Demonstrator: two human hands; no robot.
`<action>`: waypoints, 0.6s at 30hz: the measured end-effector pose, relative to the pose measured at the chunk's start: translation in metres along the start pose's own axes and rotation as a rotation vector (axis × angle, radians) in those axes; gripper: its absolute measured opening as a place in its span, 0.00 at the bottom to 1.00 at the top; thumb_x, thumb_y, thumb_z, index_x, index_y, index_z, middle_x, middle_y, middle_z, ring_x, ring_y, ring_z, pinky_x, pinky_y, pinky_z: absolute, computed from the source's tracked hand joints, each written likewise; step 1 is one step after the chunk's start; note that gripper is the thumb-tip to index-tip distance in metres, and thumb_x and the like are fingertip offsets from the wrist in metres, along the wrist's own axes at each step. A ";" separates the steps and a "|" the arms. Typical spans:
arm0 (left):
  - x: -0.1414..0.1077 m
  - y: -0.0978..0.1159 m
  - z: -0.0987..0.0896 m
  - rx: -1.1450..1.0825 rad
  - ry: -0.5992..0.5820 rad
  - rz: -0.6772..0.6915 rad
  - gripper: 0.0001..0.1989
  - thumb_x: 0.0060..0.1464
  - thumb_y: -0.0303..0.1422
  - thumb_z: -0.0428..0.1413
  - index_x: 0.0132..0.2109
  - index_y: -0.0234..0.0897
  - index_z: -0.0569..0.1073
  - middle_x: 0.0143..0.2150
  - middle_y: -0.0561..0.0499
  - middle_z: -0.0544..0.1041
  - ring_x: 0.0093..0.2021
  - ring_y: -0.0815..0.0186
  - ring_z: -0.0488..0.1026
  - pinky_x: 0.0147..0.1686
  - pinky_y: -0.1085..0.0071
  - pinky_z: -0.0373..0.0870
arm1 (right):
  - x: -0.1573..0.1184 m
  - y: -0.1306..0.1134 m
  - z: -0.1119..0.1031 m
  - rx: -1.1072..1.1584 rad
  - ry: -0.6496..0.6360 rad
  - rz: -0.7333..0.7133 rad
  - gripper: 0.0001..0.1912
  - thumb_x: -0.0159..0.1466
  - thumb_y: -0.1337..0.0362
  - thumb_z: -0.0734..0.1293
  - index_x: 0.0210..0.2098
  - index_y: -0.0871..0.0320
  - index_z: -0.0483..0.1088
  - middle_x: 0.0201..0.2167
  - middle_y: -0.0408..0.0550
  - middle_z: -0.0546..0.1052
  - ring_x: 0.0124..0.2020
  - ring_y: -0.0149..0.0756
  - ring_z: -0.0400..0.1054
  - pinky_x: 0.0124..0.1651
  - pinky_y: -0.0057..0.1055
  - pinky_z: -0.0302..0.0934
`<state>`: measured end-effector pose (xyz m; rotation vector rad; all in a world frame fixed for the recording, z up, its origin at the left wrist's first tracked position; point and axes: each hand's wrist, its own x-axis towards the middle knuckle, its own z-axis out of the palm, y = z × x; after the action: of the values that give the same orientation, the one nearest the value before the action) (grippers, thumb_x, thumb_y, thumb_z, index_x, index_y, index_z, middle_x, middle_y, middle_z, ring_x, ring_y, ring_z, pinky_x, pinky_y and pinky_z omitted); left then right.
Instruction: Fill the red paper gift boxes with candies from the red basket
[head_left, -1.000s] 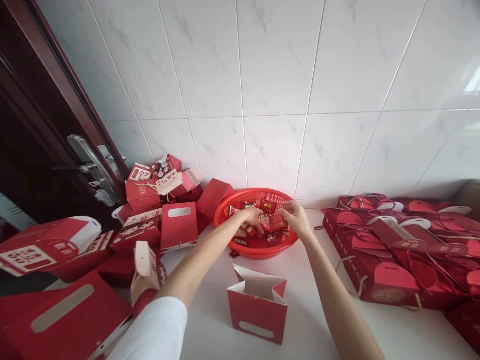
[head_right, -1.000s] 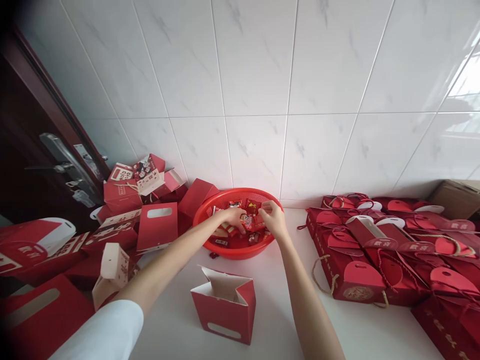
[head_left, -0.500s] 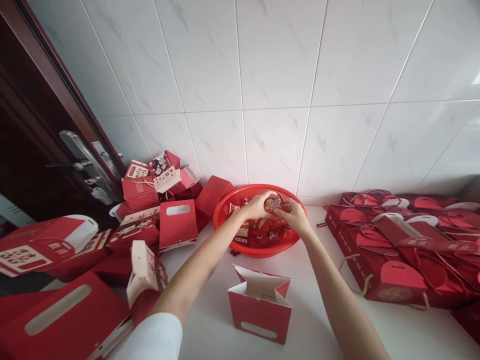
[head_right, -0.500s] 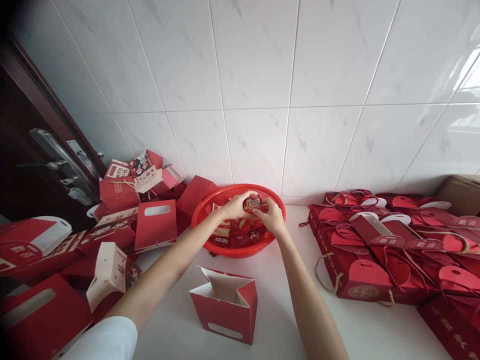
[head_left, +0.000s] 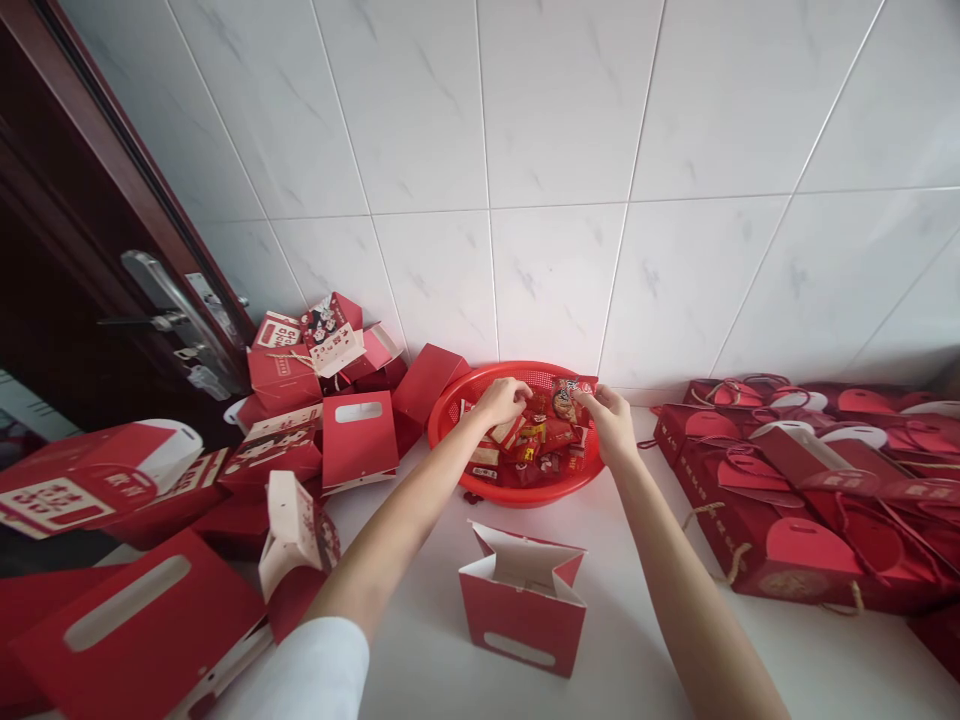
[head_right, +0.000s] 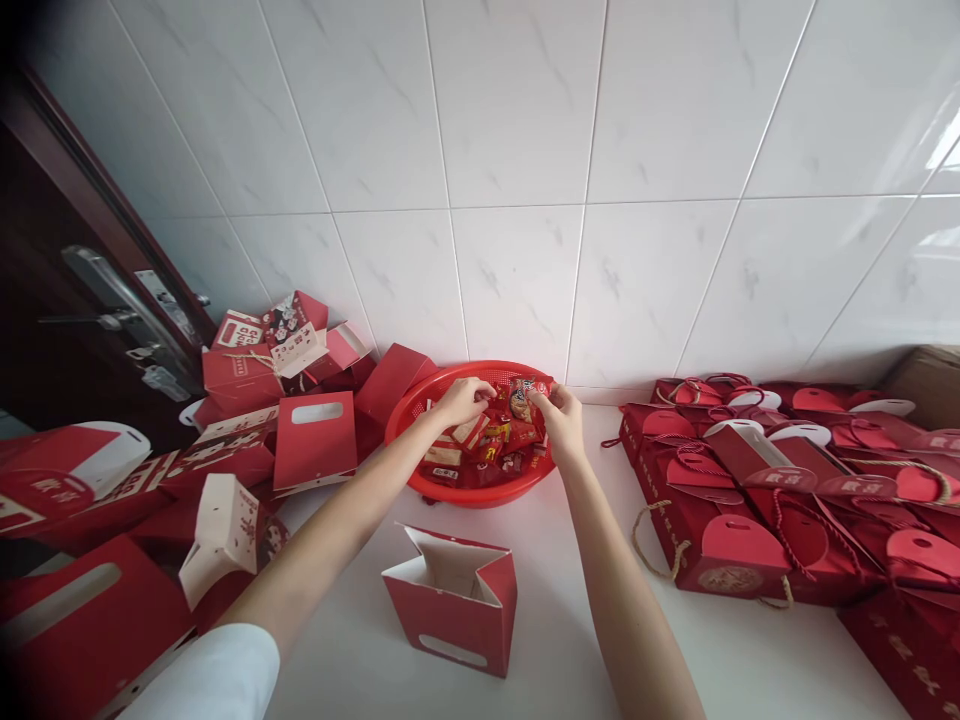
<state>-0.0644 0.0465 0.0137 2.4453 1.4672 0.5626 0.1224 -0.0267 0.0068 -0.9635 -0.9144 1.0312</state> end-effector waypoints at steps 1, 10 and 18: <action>-0.001 0.003 0.001 -0.002 -0.026 0.025 0.16 0.55 0.24 0.54 0.46 0.39 0.82 0.48 0.47 0.82 0.47 0.60 0.79 0.50 0.68 0.73 | 0.000 -0.001 0.001 0.032 0.013 0.014 0.16 0.45 0.54 0.75 0.28 0.57 0.72 0.26 0.44 0.78 0.29 0.37 0.72 0.35 0.33 0.67; 0.002 0.031 0.013 0.334 -0.365 -0.085 0.26 0.37 0.37 0.72 0.48 0.46 0.81 0.47 0.47 0.83 0.55 0.45 0.75 0.56 0.55 0.68 | -0.001 -0.004 0.002 0.107 0.098 0.136 0.11 0.45 0.58 0.72 0.26 0.56 0.70 0.23 0.44 0.77 0.28 0.40 0.73 0.31 0.33 0.67; 0.001 0.013 -0.001 0.288 0.021 -0.355 0.13 0.53 0.26 0.60 0.46 0.40 0.79 0.56 0.38 0.76 0.62 0.44 0.67 0.59 0.48 0.64 | -0.010 0.007 0.007 -0.109 0.237 0.077 0.09 0.55 0.57 0.65 0.31 0.54 0.64 0.28 0.42 0.74 0.32 0.38 0.69 0.36 0.33 0.64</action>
<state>-0.0542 0.0417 0.0196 2.2915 2.0549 0.3212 0.1115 -0.0335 0.0012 -1.1930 -0.7467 0.9155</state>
